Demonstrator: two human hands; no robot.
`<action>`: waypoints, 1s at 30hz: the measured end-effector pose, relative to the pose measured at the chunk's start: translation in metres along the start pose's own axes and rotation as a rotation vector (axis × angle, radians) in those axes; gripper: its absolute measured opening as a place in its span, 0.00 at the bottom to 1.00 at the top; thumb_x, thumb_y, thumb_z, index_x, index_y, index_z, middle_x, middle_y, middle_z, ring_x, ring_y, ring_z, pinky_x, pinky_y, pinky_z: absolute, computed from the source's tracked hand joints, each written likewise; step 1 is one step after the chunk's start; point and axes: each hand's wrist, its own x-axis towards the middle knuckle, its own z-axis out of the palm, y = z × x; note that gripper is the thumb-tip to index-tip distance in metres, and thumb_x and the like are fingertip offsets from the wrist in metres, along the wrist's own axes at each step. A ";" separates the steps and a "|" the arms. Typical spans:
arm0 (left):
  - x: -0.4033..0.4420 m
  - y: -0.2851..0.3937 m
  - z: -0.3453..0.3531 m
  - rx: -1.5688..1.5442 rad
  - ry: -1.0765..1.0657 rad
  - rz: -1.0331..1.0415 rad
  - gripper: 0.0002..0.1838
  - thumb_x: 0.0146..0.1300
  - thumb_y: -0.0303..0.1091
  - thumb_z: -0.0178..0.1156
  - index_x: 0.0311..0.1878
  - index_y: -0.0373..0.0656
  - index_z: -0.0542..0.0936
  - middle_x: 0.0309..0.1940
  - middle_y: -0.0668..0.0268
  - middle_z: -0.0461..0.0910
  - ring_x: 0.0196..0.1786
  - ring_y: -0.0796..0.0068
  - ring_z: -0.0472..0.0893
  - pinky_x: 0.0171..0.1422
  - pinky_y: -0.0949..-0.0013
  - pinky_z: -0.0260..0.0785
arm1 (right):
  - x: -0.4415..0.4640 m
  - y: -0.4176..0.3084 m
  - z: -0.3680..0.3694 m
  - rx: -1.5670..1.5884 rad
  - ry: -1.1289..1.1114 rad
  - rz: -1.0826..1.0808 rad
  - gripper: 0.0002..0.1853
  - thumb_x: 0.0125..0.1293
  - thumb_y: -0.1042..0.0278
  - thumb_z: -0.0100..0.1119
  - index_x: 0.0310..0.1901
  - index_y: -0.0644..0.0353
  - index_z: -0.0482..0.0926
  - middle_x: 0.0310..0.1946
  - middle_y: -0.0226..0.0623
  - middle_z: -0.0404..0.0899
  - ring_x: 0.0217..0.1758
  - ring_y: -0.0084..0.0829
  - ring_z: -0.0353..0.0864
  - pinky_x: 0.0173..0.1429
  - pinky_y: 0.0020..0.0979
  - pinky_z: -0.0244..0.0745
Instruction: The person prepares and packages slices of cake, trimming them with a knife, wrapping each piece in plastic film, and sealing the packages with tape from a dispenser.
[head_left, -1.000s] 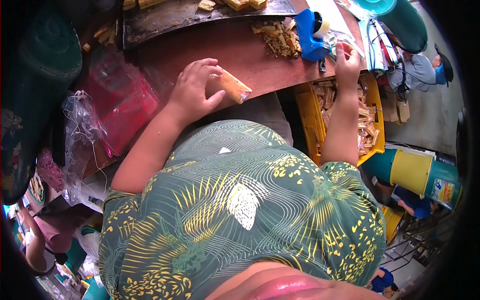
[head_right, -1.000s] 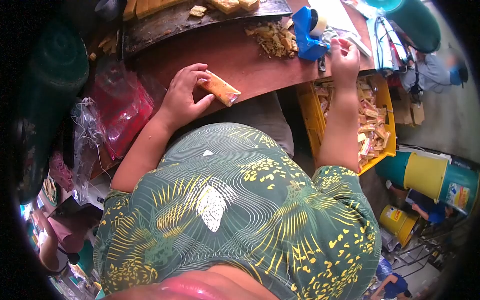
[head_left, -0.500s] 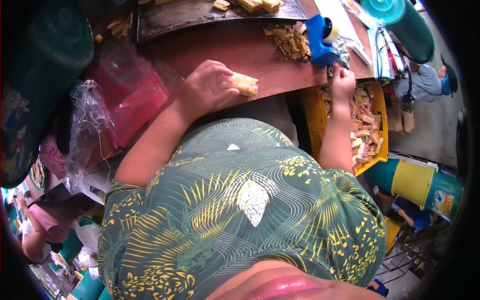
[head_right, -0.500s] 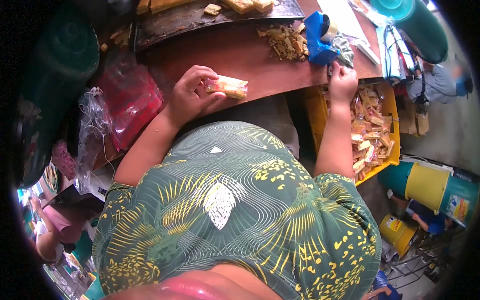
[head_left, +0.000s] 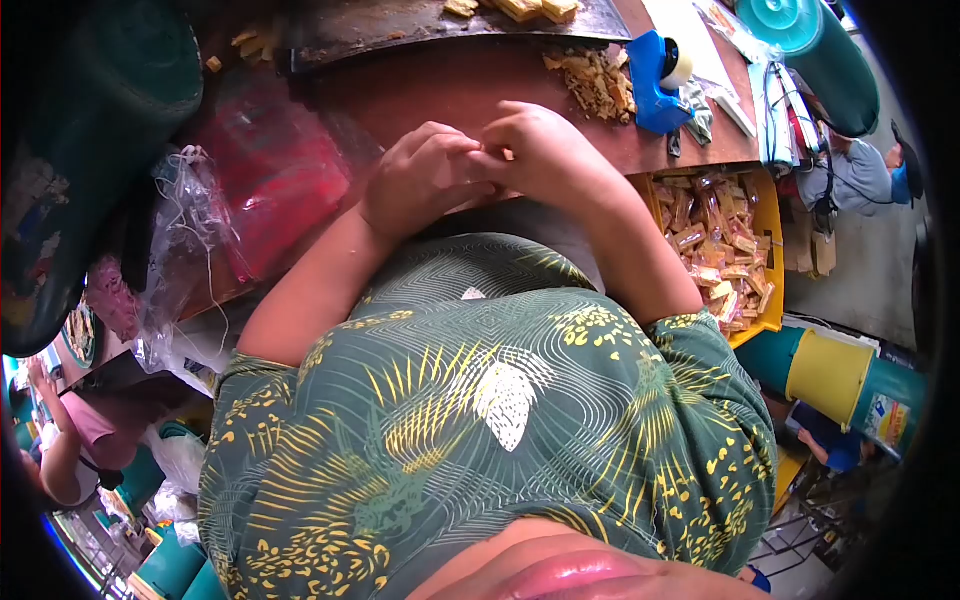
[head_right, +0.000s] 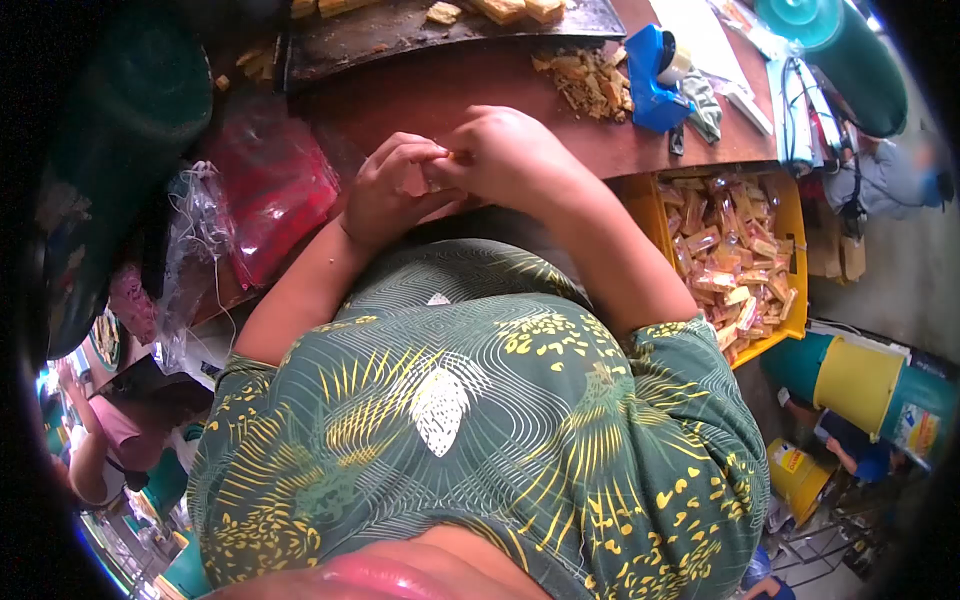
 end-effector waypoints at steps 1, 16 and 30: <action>0.000 -0.001 -0.001 -0.063 0.004 -0.055 0.27 0.50 0.41 0.85 0.51 0.46 0.83 0.45 0.61 0.84 0.46 0.62 0.87 0.48 0.62 0.83 | 0.000 0.012 -0.001 0.012 -0.065 0.082 0.17 0.63 0.52 0.72 0.34 0.61 0.89 0.28 0.47 0.83 0.42 0.44 0.84 0.45 0.40 0.79; 0.016 0.001 -0.057 0.078 -0.040 -0.076 0.24 0.58 0.42 0.80 0.54 0.43 0.83 0.56 0.56 0.82 0.61 0.54 0.82 0.67 0.56 0.75 | -0.045 0.049 -0.092 -0.068 0.449 0.010 0.14 0.61 0.86 0.68 0.46 0.61 0.79 0.50 0.40 0.83 0.53 0.36 0.85 0.56 0.37 0.82; -0.063 -0.065 -0.149 0.517 -0.022 -0.594 0.19 0.58 0.44 0.78 0.34 0.41 0.80 0.64 0.52 0.76 0.64 0.50 0.77 0.66 0.52 0.71 | 0.080 0.162 -0.094 -0.429 0.370 0.264 0.34 0.65 0.66 0.72 0.72 0.50 0.72 0.62 0.51 0.81 0.69 0.50 0.77 0.73 0.44 0.73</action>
